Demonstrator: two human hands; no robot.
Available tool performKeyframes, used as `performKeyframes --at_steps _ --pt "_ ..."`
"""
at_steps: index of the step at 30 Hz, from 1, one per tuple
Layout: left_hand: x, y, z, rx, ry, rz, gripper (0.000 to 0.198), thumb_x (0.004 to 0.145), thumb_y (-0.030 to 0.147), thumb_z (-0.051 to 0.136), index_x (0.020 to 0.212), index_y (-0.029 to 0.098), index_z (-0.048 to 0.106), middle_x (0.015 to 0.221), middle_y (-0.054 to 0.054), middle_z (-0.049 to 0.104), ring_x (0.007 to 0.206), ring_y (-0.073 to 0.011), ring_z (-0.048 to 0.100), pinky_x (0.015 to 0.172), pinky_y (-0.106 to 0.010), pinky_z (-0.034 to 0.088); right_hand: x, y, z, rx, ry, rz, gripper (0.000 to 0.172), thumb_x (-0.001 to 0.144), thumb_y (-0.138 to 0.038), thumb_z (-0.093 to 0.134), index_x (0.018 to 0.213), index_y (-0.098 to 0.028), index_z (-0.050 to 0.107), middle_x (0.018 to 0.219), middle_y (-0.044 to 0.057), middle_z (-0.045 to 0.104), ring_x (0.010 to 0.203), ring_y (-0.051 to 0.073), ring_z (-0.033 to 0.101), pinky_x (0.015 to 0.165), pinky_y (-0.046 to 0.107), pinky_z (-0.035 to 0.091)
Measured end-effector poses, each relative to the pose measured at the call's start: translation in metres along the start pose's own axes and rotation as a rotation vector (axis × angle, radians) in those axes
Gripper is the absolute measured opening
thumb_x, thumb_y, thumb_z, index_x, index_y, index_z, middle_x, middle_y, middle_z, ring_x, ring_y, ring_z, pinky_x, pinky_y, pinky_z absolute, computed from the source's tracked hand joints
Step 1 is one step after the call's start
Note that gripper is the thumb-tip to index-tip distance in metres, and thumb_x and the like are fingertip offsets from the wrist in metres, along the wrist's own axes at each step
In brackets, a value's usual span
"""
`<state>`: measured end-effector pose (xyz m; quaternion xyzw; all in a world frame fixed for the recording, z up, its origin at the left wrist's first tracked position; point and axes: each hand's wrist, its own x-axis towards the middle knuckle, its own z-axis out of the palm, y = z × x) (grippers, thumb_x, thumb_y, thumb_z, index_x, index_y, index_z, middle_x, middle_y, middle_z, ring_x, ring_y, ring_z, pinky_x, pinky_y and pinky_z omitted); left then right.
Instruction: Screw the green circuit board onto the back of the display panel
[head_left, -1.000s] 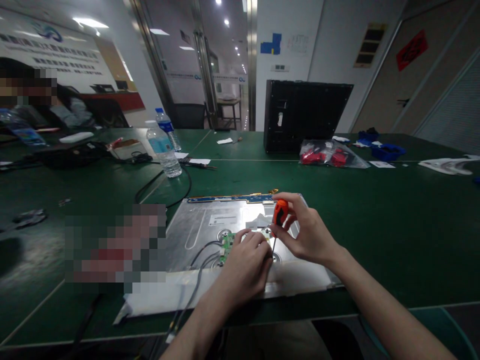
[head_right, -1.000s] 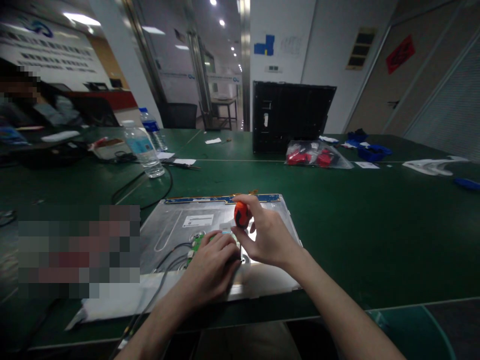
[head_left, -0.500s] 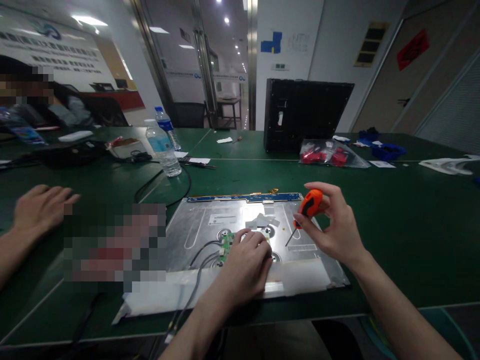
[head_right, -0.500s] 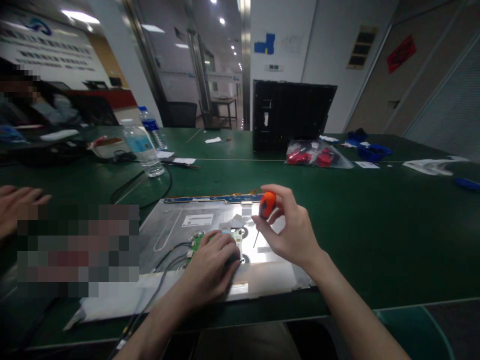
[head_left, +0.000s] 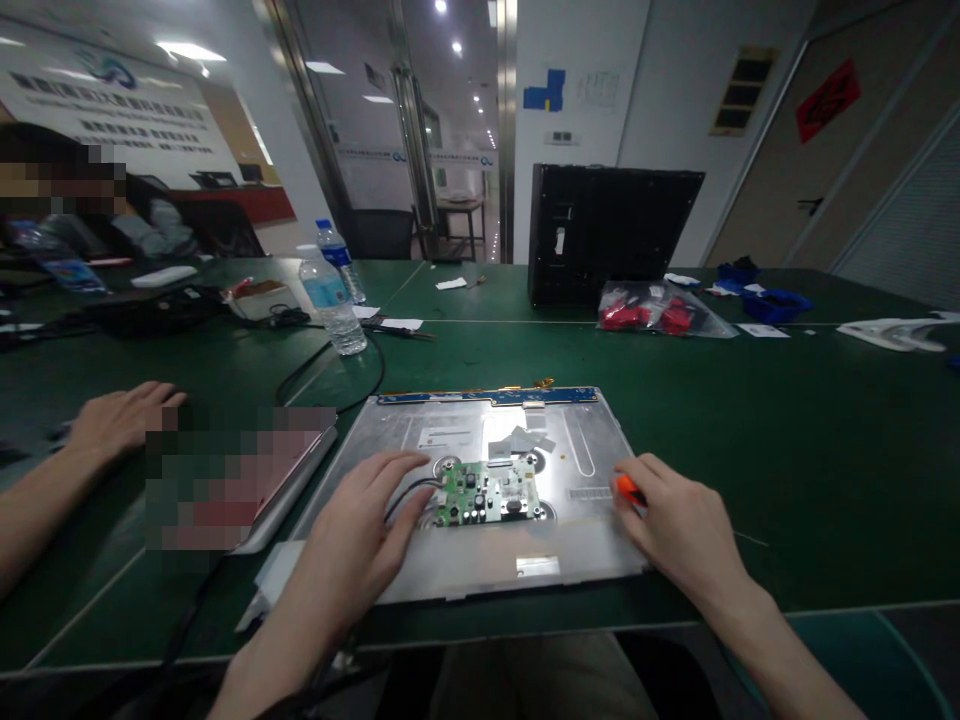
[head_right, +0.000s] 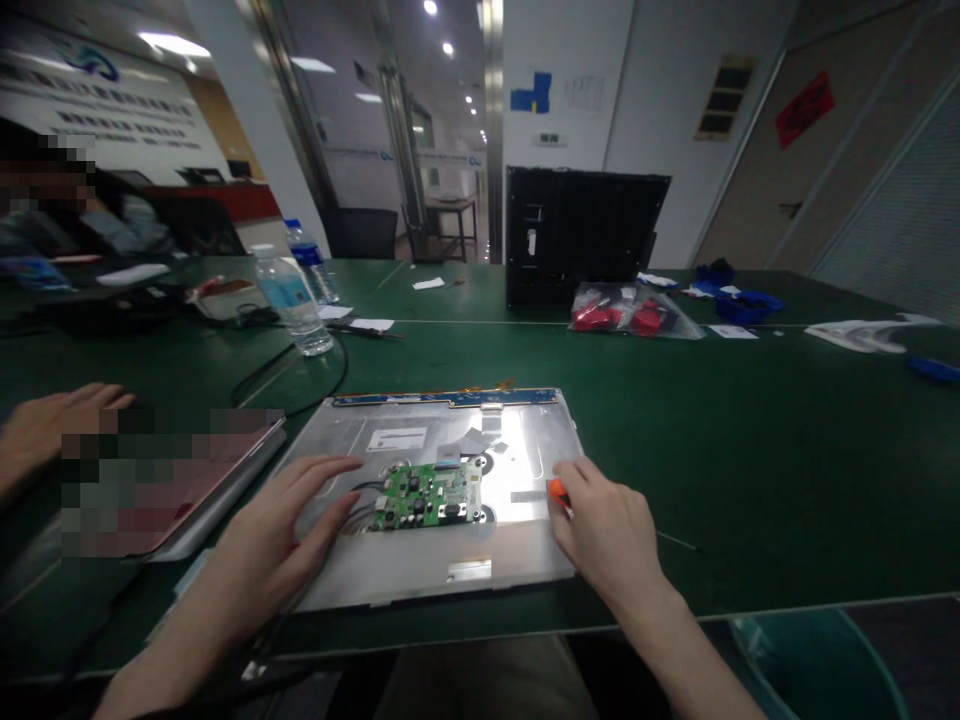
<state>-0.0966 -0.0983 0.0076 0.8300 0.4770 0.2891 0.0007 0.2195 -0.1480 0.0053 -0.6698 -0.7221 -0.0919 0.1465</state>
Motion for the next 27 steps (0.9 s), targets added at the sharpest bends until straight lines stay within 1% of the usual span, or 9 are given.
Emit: performKeyframes --at_steps 1,3,5,8,16,18,21,24,27 --pt "-0.008 -0.008 -0.002 0.022 -0.006 -0.028 0.035 0.095 0.041 0.041 0.111 0.018 0.061 0.110 -0.011 0.067 0.102 -0.0274 0.063 0.090 -0.043 0.052 -0.002 -0.003 0.005 -0.015 -0.081 -0.003 0.020 0.086 -0.023 0.050 0.097 -0.022 0.066 0.105 0.007 0.071 0.066 0.018 0.068 0.053 0.027 0.051" --pt "-0.025 -0.020 -0.006 0.059 -0.046 -0.075 0.039 0.096 0.043 0.037 0.113 0.018 0.061 0.112 -0.010 0.068 0.102 -0.0269 0.065 0.092 -0.042 0.053 -0.005 -0.008 0.014 -0.012 -0.157 -0.002 0.026 0.087 -0.025 0.050 0.108 -0.024 0.066 0.125 0.009 0.066 0.075 0.022 0.072 0.059 0.032 0.055" --pt "-0.040 -0.028 -0.008 0.091 -0.067 -0.085 0.042 0.096 0.045 0.034 0.114 0.019 0.062 0.114 -0.010 0.068 0.105 -0.0271 0.065 0.095 -0.041 0.053 -0.007 -0.011 0.020 0.018 -0.188 0.013 0.030 0.089 -0.028 0.050 0.113 -0.024 0.066 0.131 0.009 0.062 0.082 0.024 0.073 0.065 0.035 0.058" --pt "-0.057 -0.036 -0.010 0.127 -0.129 -0.072 0.045 0.095 0.046 0.035 0.119 0.019 0.063 0.122 -0.010 0.067 0.111 -0.0278 0.064 0.099 -0.041 0.051 -0.009 -0.014 0.023 0.058 -0.213 0.033 0.031 0.093 -0.034 0.047 0.114 -0.024 0.067 0.128 0.008 0.064 0.088 0.025 0.073 0.069 0.037 0.059" --pt "-0.072 -0.035 -0.001 0.256 -0.286 -0.084 0.052 0.098 0.043 0.027 0.136 0.020 0.053 0.139 -0.010 0.054 0.127 -0.0323 0.051 0.102 -0.062 0.041 -0.015 -0.009 0.015 0.030 -0.283 0.139 0.034 0.092 -0.036 0.047 0.117 -0.027 0.068 0.121 0.007 0.069 0.087 0.026 0.073 0.071 0.037 0.057" --pt "-0.072 -0.031 0.001 0.260 -0.309 -0.070 0.050 0.098 0.040 0.027 0.137 0.024 0.052 0.139 -0.008 0.055 0.127 -0.0306 0.052 0.103 -0.060 0.040 -0.019 -0.003 0.012 0.007 -0.303 0.177 0.036 0.093 -0.038 0.046 0.119 -0.027 0.068 0.115 0.008 0.072 0.086 0.027 0.073 0.071 0.038 0.056" --pt "-0.069 -0.024 0.004 0.239 -0.329 -0.001 0.045 0.097 0.040 0.034 0.134 0.029 0.056 0.135 -0.005 0.058 0.122 -0.0278 0.056 0.100 -0.051 0.044 -0.024 0.007 0.005 -0.046 -0.325 0.237 0.037 0.093 -0.039 0.044 0.117 -0.026 0.068 0.102 0.011 0.075 0.082 0.028 0.072 0.068 0.038 0.054" --pt "-0.061 -0.015 0.007 0.206 -0.333 0.092 0.042 0.097 0.037 0.037 0.135 0.032 0.054 0.135 -0.003 0.059 0.122 -0.0258 0.056 0.097 -0.045 0.044 -0.020 0.012 -0.003 -0.105 -0.336 0.303 0.038 0.094 -0.039 0.041 0.098 -0.021 0.073 0.088 0.015 0.075 0.076 0.030 0.072 0.063 0.037 0.052" --pt "-0.052 -0.002 0.012 0.189 -0.343 0.179 0.043 0.097 0.035 0.037 0.137 0.030 0.051 0.137 -0.004 0.057 0.122 -0.0262 0.055 0.097 -0.045 0.040 -0.007 0.010 -0.010 -0.135 -0.319 0.345 0.039 0.095 -0.037 0.039 0.084 -0.018 0.071 0.081 0.016 0.073 0.073 0.029 0.071 0.060 0.034 0.050"
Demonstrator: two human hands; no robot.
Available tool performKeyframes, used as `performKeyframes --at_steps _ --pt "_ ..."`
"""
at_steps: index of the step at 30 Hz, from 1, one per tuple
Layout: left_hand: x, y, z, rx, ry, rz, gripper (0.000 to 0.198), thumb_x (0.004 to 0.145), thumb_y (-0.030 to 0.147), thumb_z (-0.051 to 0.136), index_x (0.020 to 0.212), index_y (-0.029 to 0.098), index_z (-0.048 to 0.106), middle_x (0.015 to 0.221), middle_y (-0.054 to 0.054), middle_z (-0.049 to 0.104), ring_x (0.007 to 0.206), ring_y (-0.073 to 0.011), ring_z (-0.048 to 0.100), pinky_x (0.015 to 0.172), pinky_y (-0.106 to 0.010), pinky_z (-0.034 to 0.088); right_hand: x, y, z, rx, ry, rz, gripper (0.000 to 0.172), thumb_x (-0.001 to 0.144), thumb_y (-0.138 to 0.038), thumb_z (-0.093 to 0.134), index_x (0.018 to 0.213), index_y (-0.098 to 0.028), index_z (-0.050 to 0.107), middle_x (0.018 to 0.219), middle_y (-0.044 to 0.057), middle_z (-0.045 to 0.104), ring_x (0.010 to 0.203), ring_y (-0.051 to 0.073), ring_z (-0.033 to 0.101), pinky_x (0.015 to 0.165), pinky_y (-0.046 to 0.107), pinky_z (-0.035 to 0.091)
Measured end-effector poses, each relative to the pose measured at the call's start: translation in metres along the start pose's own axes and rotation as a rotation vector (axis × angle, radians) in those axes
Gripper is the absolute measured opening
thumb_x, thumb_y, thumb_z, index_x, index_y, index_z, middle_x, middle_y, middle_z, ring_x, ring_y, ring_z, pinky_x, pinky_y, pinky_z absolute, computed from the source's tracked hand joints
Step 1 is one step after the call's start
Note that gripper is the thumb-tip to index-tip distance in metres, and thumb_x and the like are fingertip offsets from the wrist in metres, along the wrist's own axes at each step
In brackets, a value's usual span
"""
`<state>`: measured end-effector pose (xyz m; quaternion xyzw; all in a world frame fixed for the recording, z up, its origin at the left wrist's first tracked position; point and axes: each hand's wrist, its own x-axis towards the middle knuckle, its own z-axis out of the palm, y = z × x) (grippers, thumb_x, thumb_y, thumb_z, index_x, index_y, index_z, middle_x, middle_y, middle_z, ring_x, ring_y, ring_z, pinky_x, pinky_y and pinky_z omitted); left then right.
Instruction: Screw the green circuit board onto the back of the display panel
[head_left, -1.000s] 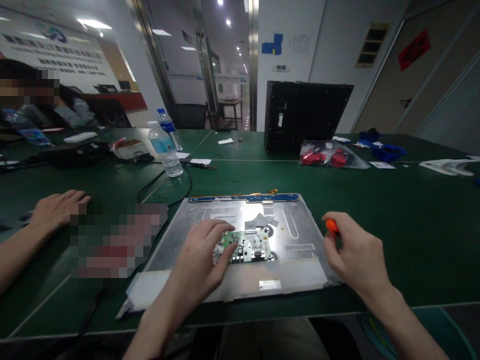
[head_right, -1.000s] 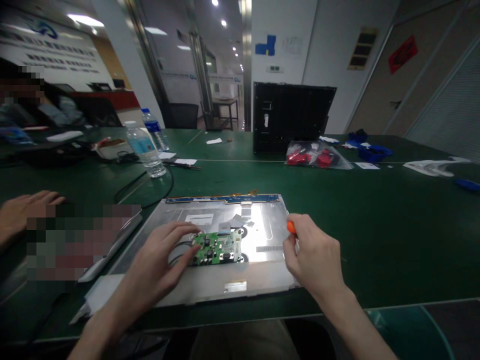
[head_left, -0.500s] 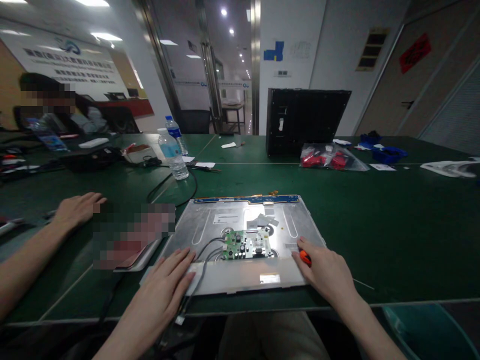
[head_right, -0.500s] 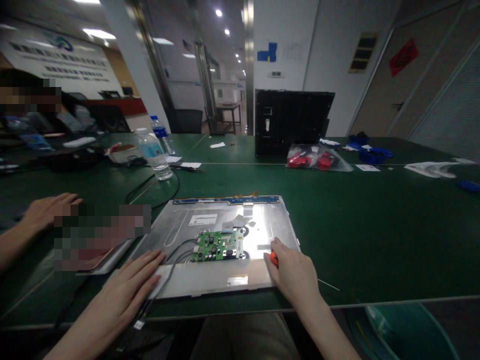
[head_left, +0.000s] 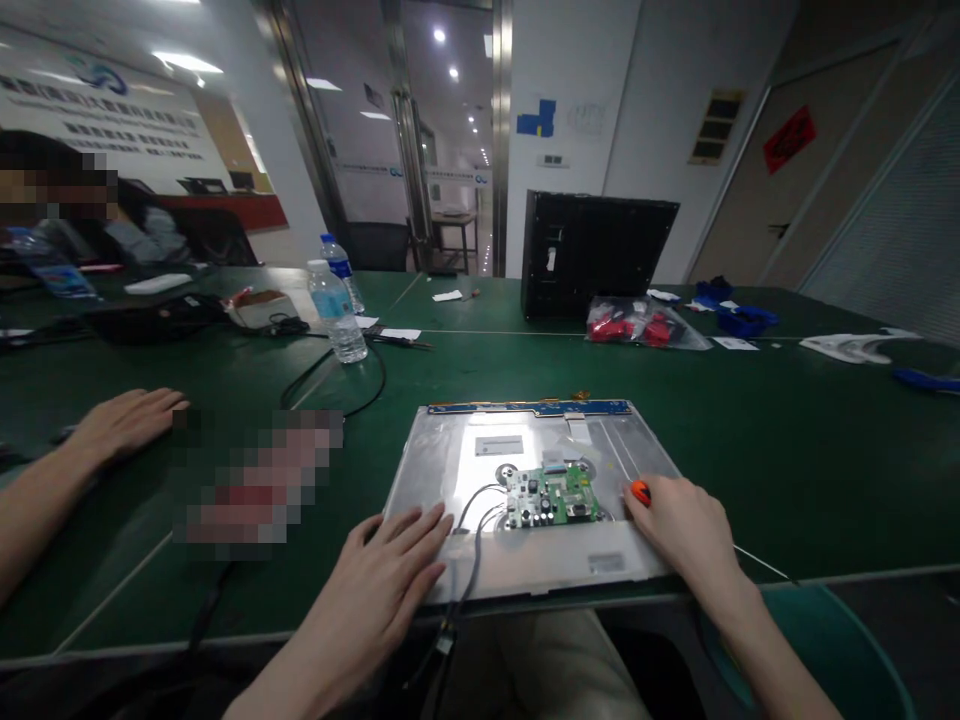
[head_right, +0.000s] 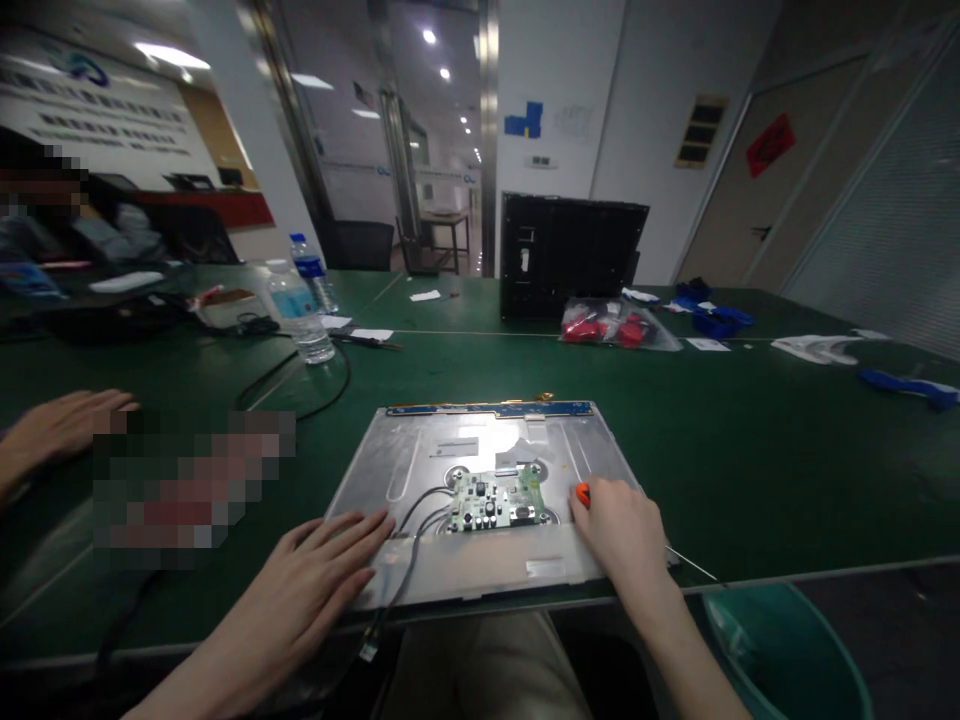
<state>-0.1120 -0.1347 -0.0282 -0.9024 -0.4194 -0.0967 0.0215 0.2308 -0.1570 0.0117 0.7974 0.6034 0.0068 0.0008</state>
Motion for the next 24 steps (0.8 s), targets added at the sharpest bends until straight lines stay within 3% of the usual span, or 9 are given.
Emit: performKeyframes --at_steps 7,10,15,20,24 --pt "0.031 0.037 0.002 -0.062 -0.020 0.092 0.045 0.095 0.033 0.043 0.139 0.026 0.048 0.141 -0.007 0.054 0.122 -0.0274 0.052 0.095 -0.045 0.038 0.031 -0.005 0.005 0.050 0.088 0.053 0.040 0.095 -0.047 0.041 0.094 -0.018 0.069 0.085 0.014 0.073 0.078 0.028 0.071 0.061 0.031 0.048" --pt "0.044 0.052 0.003 -0.088 -0.025 0.095 0.044 0.095 0.032 0.044 0.138 0.024 0.050 0.142 -0.008 0.052 0.122 -0.0291 0.051 0.096 -0.047 0.037 0.038 0.010 0.015 0.075 0.089 0.063 0.035 0.095 -0.044 0.042 0.101 -0.022 0.069 0.088 0.012 0.074 0.082 0.027 0.071 0.063 0.031 0.047" --pt "0.059 0.069 0.006 -0.157 -0.071 0.089 0.043 0.097 0.036 0.042 0.138 0.023 0.049 0.143 -0.008 0.052 0.123 -0.0292 0.050 0.099 -0.050 0.036 0.042 0.039 0.025 0.051 0.125 0.008 0.033 0.096 -0.035 0.039 0.094 -0.023 0.069 0.093 0.011 0.073 0.085 0.026 0.069 0.063 0.029 0.044" --pt "0.070 0.082 0.013 -0.154 -0.047 0.106 0.046 0.097 0.040 0.042 0.138 0.021 0.049 0.142 -0.011 0.052 0.123 -0.0304 0.049 0.098 -0.050 0.036 0.046 0.061 0.026 0.038 0.115 -0.033 0.028 0.091 -0.022 0.044 0.101 -0.024 0.069 0.100 0.008 0.073 0.088 0.025 0.068 0.065 0.029 0.044" --pt "0.082 0.094 0.018 -0.136 -0.030 0.136 0.046 0.097 0.043 0.042 0.136 0.019 0.050 0.142 -0.012 0.051 0.121 -0.0316 0.050 0.096 -0.051 0.038 0.056 0.074 0.023 -0.002 0.086 0.002 0.031 0.092 -0.023 0.041 0.105 -0.024 0.069 0.102 0.010 0.073 0.089 0.026 0.069 0.066 0.029 0.045"
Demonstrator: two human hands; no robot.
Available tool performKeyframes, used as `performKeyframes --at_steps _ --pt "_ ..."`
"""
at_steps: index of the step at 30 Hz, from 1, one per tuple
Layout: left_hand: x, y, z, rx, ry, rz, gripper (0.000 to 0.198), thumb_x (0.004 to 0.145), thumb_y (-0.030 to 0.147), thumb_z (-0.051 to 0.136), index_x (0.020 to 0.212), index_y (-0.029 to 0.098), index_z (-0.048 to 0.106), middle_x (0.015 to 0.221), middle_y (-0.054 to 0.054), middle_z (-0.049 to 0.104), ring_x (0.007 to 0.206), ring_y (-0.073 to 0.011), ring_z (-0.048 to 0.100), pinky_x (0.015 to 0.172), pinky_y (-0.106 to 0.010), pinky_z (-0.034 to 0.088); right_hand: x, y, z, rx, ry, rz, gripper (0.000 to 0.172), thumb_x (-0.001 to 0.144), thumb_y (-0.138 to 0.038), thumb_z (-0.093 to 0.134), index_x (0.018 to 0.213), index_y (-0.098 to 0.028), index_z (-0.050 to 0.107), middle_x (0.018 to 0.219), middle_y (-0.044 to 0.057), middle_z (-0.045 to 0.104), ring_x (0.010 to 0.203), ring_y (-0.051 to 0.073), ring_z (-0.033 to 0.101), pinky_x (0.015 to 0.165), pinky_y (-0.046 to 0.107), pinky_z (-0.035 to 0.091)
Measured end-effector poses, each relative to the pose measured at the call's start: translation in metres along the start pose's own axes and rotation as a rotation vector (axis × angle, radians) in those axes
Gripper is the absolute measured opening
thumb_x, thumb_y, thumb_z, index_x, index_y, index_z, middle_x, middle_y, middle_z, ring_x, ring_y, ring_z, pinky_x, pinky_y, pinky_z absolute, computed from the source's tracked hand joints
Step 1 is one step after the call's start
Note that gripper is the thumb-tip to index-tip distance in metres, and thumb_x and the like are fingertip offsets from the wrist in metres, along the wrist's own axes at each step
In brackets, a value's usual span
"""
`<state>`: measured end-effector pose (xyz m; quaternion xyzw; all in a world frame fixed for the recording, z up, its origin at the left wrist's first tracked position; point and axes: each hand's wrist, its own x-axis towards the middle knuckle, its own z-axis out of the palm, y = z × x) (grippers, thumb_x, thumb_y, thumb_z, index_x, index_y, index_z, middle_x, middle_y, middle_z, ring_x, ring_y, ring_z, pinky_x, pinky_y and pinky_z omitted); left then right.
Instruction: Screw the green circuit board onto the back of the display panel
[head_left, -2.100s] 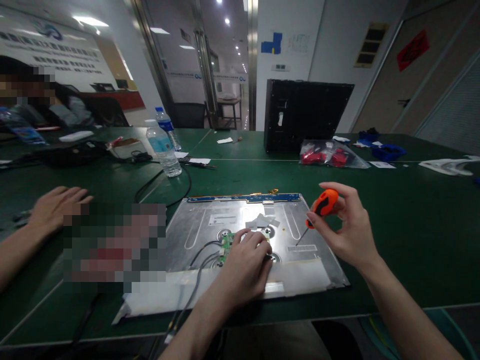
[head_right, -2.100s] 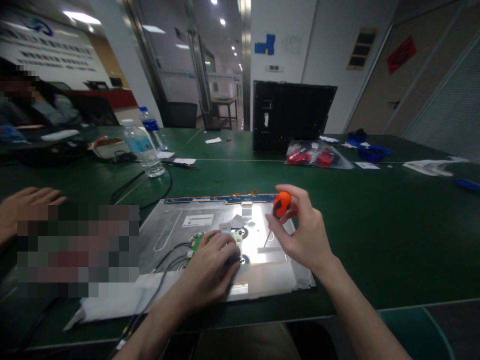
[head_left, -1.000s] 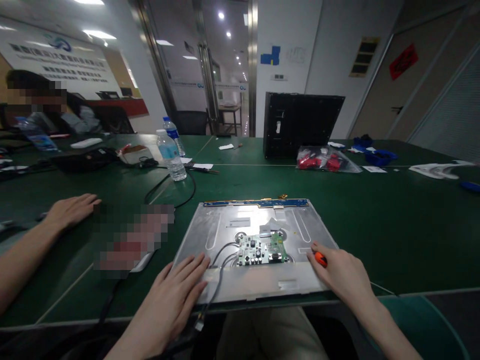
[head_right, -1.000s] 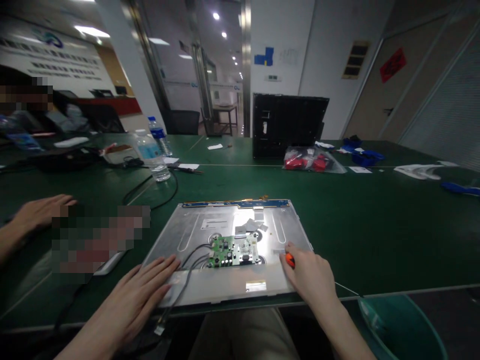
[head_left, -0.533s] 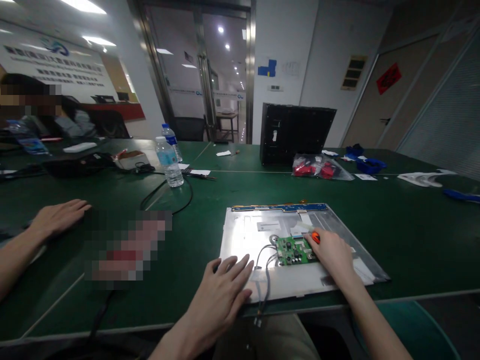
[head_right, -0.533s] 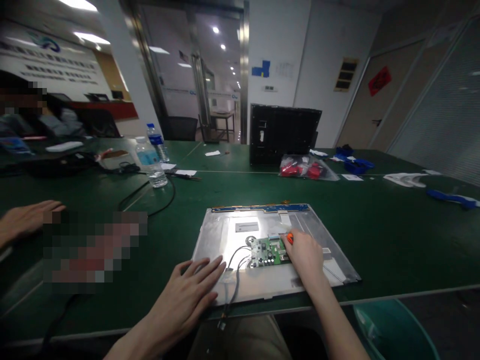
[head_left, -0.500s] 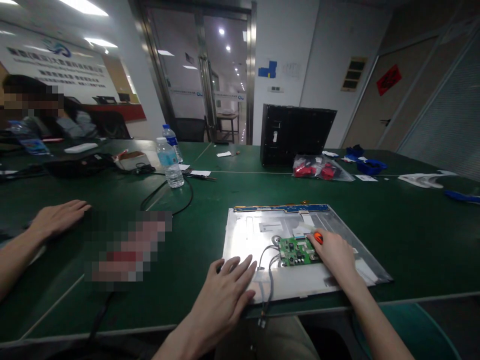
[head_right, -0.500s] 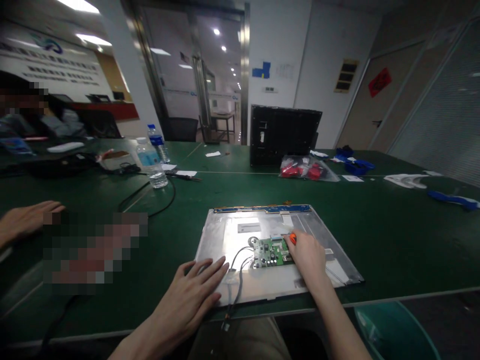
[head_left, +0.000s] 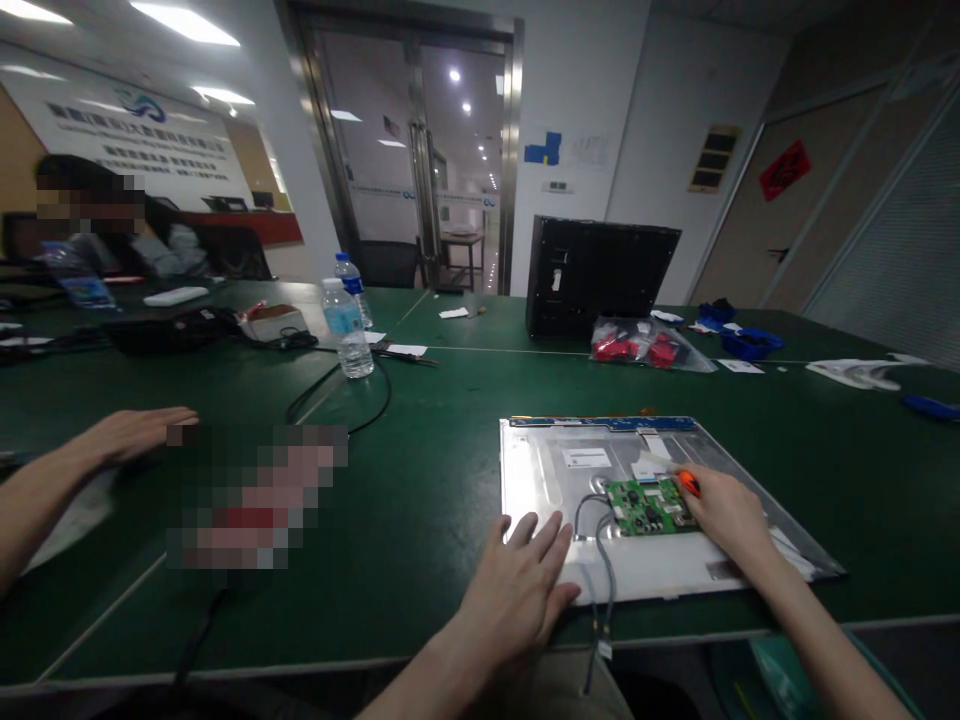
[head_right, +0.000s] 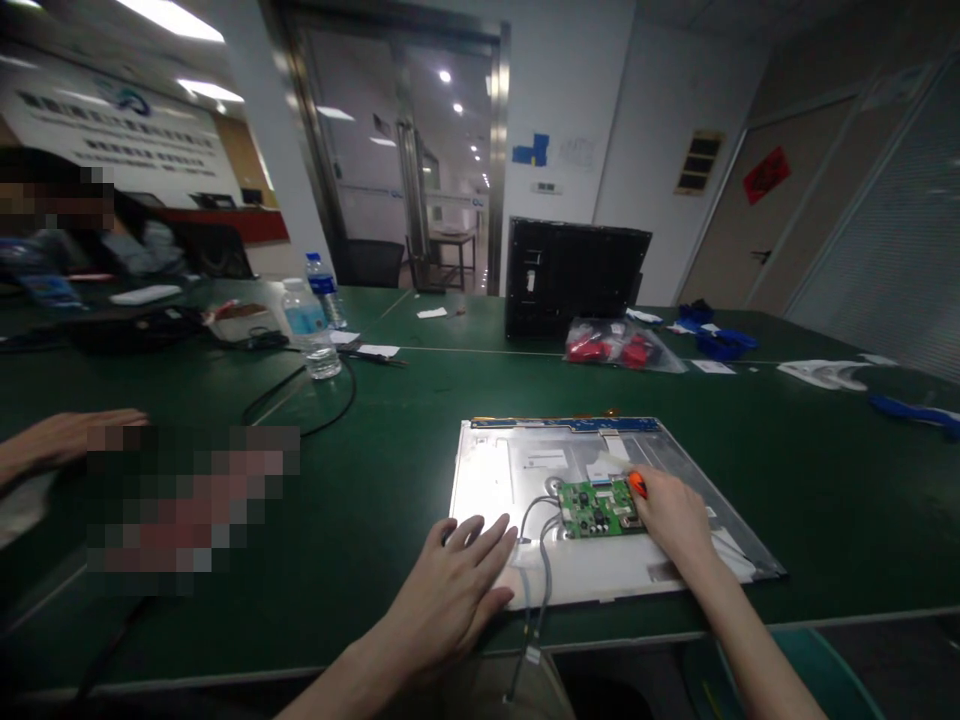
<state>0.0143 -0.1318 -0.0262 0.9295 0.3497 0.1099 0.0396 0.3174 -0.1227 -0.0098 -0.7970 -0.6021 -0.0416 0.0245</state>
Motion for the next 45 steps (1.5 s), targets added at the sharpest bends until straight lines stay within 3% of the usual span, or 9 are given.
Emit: performKeyframes --at_steps 7,11,16,21,27,31,39,42,45 --pt "0.034 0.018 0.009 0.013 -0.015 0.007 0.052 0.098 0.049 0.040 0.138 0.017 0.048 0.142 -0.013 0.051 0.121 -0.0313 0.050 0.098 -0.052 0.039 0.021 0.030 -0.010 -0.005 -0.013 0.110 0.037 0.093 -0.032 0.043 0.117 -0.017 0.066 0.098 0.015 0.074 0.088 0.028 0.069 0.068 0.031 0.046" --pt "0.050 0.022 0.012 -0.010 -0.020 0.044 0.054 0.099 0.049 0.037 0.138 0.014 0.048 0.142 -0.013 0.051 0.122 -0.0323 0.050 0.098 -0.054 0.039 0.011 0.055 -0.016 0.165 -0.097 0.068 0.034 0.089 -0.040 0.046 0.094 -0.016 0.070 0.091 0.013 0.073 0.082 0.027 0.068 0.069 0.031 0.047" --pt "0.063 0.024 0.015 -0.010 -0.015 0.068 0.053 0.099 0.048 0.036 0.138 0.014 0.048 0.144 -0.013 0.049 0.121 -0.0328 0.050 0.098 -0.055 0.038 -0.010 0.071 -0.012 0.294 -0.142 0.032 0.031 0.086 -0.036 0.043 0.095 -0.019 0.067 0.091 0.011 0.073 0.078 0.026 0.068 0.069 0.032 0.050" --pt "0.067 0.022 0.016 0.010 -0.042 0.080 0.055 0.099 0.050 0.033 0.139 0.015 0.046 0.145 -0.012 0.048 0.122 -0.0314 0.049 0.099 -0.052 0.038 -0.011 0.076 0.000 0.157 -0.039 -0.053 0.026 0.085 -0.030 0.045 0.091 -0.020 0.067 0.097 0.011 0.073 0.085 0.026 0.068 0.074 0.033 0.050" --pt "0.067 0.021 0.015 0.008 -0.063 0.073 0.055 0.100 0.050 0.030 0.140 0.016 0.045 0.147 -0.010 0.046 0.123 -0.0308 0.047 0.100 -0.051 0.037 -0.013 0.069 -0.003 -0.077 -0.113 -0.077 0.025 0.086 -0.018 0.045 0.098 -0.019 0.067 0.108 0.011 0.070 0.087 0.027 0.069 0.069 0.033 0.050" --pt "0.066 0.021 0.013 -0.001 -0.071 0.073 0.055 0.100 0.050 0.031 0.140 0.015 0.045 0.148 -0.011 0.045 0.123 -0.0315 0.047 0.100 -0.051 0.037 -0.015 0.070 -0.005 -0.093 -0.116 -0.080 0.027 0.085 -0.015 0.045 0.101 -0.019 0.067 0.109 0.011 0.070 0.089 0.026 0.069 0.070 0.033 0.051" --pt "0.074 0.025 0.019 -0.013 -0.062 0.079 0.056 0.100 0.050 0.030 0.140 0.015 0.045 0.148 -0.011 0.045 0.126 -0.0320 0.045 0.101 -0.050 0.035 0.016 0.096 0.004 -0.022 -0.059 0.028 0.031 0.087 -0.018 0.044 0.106 -0.014 0.068 0.109 0.015 0.071 0.094 0.028 0.068 0.072 0.033 0.051" --pt "0.084 0.031 0.025 -0.028 -0.046 0.098 0.056 0.100 0.051 0.030 0.139 0.013 0.046 0.147 -0.012 0.045 0.125 -0.0318 0.045 0.101 -0.050 0.035 0.034 0.095 0.004 -0.001 -0.017 0.012 0.035 0.086 -0.018 0.045 0.113 -0.014 0.066 0.111 0.015 0.071 0.096 0.029 0.068 0.074 0.034 0.050" --pt "0.094 0.037 0.030 -0.058 -0.034 0.121 0.058 0.100 0.051 0.027 0.139 0.012 0.045 0.146 -0.013 0.046 0.124 -0.0322 0.045 0.101 -0.050 0.035 0.051 0.084 0.001 0.022 0.035 -0.052 0.029 0.087 -0.024 0.047 0.105 -0.015 0.068 0.111 0.015 0.071 0.096 0.030 0.067 0.075 0.033 0.048"
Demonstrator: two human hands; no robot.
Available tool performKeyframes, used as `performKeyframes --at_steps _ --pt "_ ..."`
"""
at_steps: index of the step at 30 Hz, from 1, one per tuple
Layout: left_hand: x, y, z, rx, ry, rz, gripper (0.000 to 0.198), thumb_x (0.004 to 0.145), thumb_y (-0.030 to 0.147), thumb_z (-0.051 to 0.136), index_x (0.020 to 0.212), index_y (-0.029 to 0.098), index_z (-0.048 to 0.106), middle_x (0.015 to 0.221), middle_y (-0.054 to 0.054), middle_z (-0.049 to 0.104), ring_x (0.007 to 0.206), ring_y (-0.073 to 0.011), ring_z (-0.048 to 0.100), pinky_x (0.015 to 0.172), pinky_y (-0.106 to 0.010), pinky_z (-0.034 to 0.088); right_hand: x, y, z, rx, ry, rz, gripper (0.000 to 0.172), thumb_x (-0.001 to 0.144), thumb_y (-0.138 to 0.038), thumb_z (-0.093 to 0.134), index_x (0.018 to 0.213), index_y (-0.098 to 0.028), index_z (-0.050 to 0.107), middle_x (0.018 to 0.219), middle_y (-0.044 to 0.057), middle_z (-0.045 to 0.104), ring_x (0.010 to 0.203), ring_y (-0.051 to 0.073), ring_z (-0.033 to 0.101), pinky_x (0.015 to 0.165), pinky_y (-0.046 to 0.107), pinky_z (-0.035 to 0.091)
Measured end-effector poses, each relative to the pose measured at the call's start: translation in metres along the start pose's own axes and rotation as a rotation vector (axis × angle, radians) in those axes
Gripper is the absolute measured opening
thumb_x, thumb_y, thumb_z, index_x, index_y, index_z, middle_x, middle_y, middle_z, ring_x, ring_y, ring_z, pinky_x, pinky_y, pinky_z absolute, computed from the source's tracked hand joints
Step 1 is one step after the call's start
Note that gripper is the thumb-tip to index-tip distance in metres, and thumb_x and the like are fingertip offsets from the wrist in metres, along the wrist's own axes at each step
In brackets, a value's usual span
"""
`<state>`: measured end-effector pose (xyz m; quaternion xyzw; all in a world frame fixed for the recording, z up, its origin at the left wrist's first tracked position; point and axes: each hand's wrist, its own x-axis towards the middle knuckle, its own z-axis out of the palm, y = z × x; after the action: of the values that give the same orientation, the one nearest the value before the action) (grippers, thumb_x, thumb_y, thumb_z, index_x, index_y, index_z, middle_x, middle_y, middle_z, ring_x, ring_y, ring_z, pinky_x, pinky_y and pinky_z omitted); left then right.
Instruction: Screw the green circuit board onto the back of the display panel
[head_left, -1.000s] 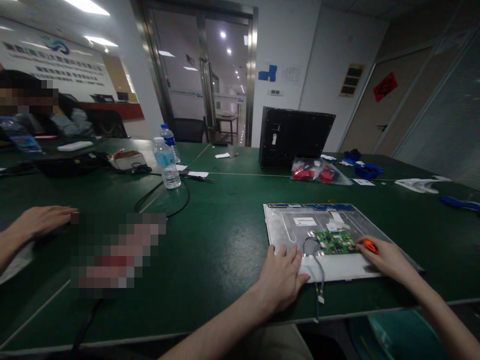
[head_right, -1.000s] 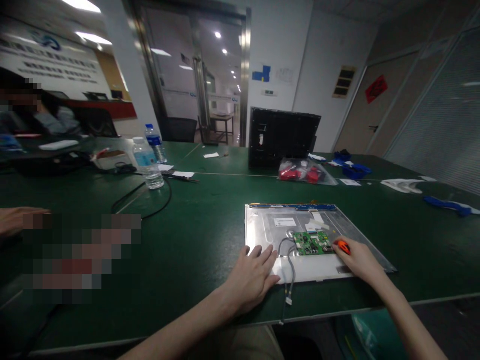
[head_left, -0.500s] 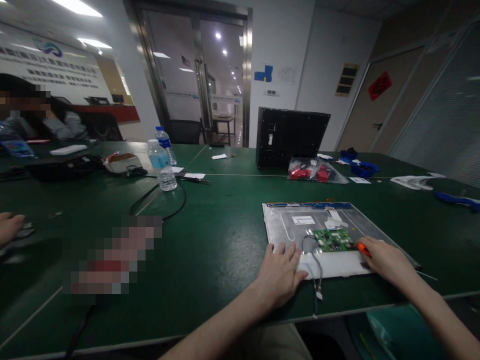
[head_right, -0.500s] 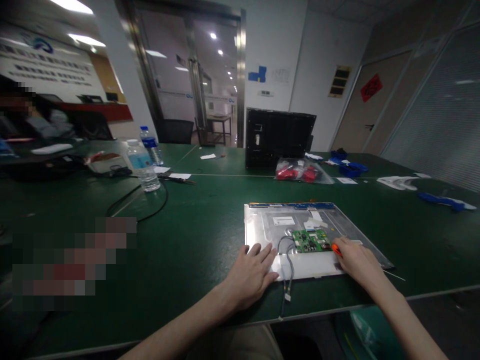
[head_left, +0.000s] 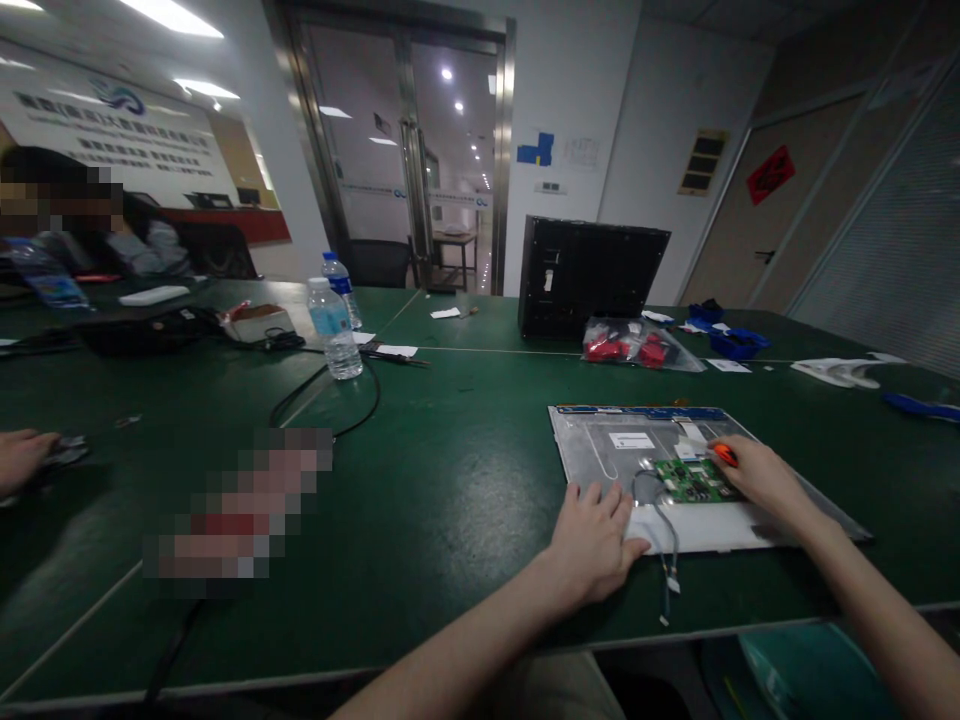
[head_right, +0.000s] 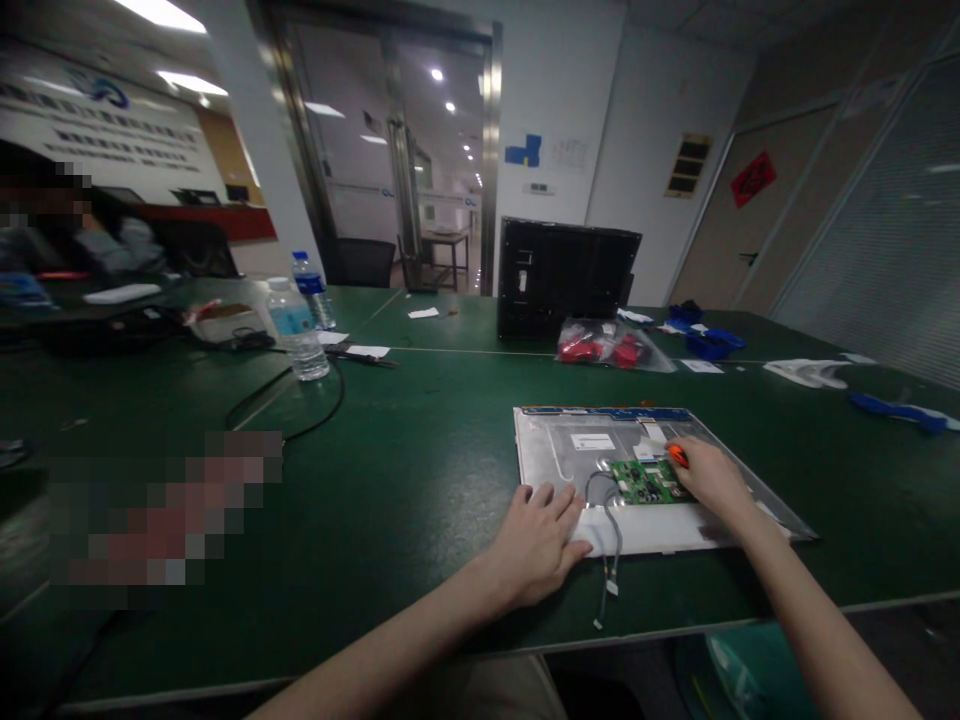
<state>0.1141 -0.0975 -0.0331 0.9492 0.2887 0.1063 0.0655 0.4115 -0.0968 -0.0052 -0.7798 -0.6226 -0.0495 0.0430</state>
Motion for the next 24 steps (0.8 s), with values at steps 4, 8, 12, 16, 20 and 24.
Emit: performKeyframes --at_steps 4,8,12,16,20,24 --pt "0.014 0.004 0.004 -0.046 -0.012 0.041 0.060 0.099 0.052 0.026 0.139 0.013 0.044 0.146 -0.012 0.046 0.124 -0.0323 0.044 0.101 -0.050 0.034 0.018 -0.022 0.003 0.036 -0.035 -0.120 0.029 0.089 -0.042 0.048 0.081 -0.020 0.066 0.082 0.008 0.073 0.079 0.024 0.067 0.069 0.028 0.044" --pt "0.025 0.004 0.005 -0.074 -0.046 0.080 0.060 0.097 0.053 0.027 0.140 0.013 0.043 0.147 -0.012 0.045 0.125 -0.0327 0.044 0.101 -0.050 0.033 0.027 -0.032 0.008 0.056 -0.058 -0.204 0.028 0.086 -0.043 0.052 0.074 -0.020 0.062 0.074 0.008 0.070 0.071 0.023 0.065 0.061 0.026 0.040" --pt "0.033 0.004 0.008 -0.093 -0.071 0.102 0.062 0.097 0.054 0.026 0.141 0.014 0.042 0.148 -0.012 0.044 0.126 -0.0328 0.042 0.102 -0.049 0.032 0.029 -0.028 0.011 0.040 -0.047 -0.191 0.023 0.086 -0.036 0.052 0.072 -0.019 0.061 0.074 0.009 0.070 0.071 0.023 0.064 0.059 0.026 0.037" --pt "0.042 0.007 0.012 -0.126 -0.064 0.114 0.061 0.097 0.054 0.026 0.142 0.016 0.042 0.150 -0.012 0.041 0.128 -0.0332 0.040 0.103 -0.050 0.030 0.029 -0.030 0.012 0.041 -0.039 -0.184 0.023 0.088 -0.033 0.048 0.078 -0.019 0.064 0.079 0.010 0.072 0.076 0.025 0.065 0.061 0.028 0.038" --pt "0.052 0.009 0.013 -0.152 -0.083 0.135 0.063 0.096 0.057 0.028 0.140 0.016 0.043 0.150 -0.014 0.041 0.129 -0.0341 0.039 0.103 -0.051 0.031 0.025 -0.030 0.006 0.069 -0.031 -0.204 0.022 0.088 -0.032 0.049 0.087 -0.019 0.066 0.092 0.009 0.073 0.085 0.024 0.066 0.071 0.028 0.043" --pt "0.058 0.004 0.014 -0.193 -0.056 0.185 0.069 0.088 0.062 0.046 0.136 0.014 0.044 0.144 -0.017 0.044 0.129 -0.0334 0.040 0.106 -0.048 0.031 0.009 -0.009 -0.006 0.082 -0.029 -0.165 0.018 0.082 -0.034 0.054 0.085 -0.021 0.067 0.092 0.008 0.073 0.085 0.024 0.067 0.072 0.029 0.046"
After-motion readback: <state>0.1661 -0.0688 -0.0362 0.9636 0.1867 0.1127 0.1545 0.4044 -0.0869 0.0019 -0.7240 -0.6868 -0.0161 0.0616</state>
